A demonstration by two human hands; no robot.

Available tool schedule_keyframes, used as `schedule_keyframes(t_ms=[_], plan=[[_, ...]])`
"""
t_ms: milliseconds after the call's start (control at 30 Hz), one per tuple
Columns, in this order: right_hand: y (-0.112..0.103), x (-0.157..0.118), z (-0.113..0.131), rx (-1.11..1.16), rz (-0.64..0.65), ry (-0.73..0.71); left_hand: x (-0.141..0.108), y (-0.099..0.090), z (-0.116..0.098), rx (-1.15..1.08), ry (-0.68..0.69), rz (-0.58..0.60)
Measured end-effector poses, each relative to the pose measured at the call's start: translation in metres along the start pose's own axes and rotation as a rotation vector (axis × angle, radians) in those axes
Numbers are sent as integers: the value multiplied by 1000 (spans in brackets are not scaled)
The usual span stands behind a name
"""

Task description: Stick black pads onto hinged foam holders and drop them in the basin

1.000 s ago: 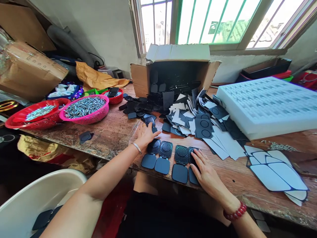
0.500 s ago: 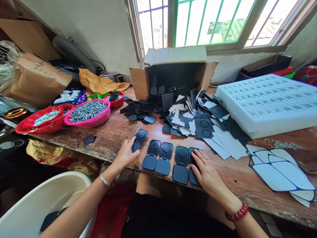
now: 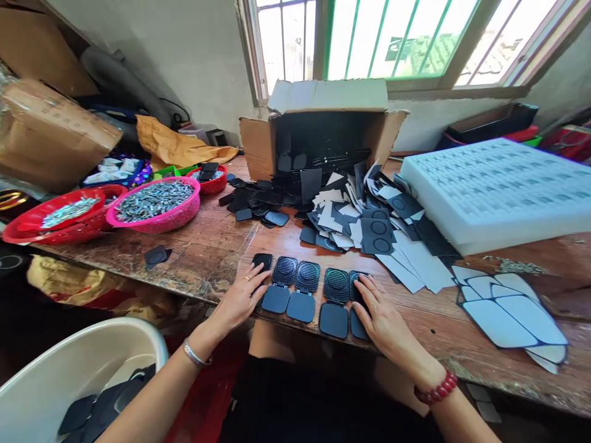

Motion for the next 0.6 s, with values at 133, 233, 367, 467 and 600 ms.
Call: schedule_keyframes(t_ms=[133,233,367,467,600], plan=[[-6,4,5,-28,39,13,3,-1,0,36,78,33],[-12,6,12,-27,86,48,3,-3,7,86,162,1],[-22,10,23,41,115,92,6,-2,21,130,263,-133],[-46,12,21,134,-28,90,11,0,15,126,294,-212],[-119,-15,-21,61,-517,270,9,5,-32,104,371,-249]])
Point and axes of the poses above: each hand's wrist, its own x-axis towards the middle knuckle, its own y-axis out of the palm, z = x × y, the point moved 6 cm from there along x, towards the middle knuckle, and after that the axes turned 2 degrees about y, right-handed, at the moved point
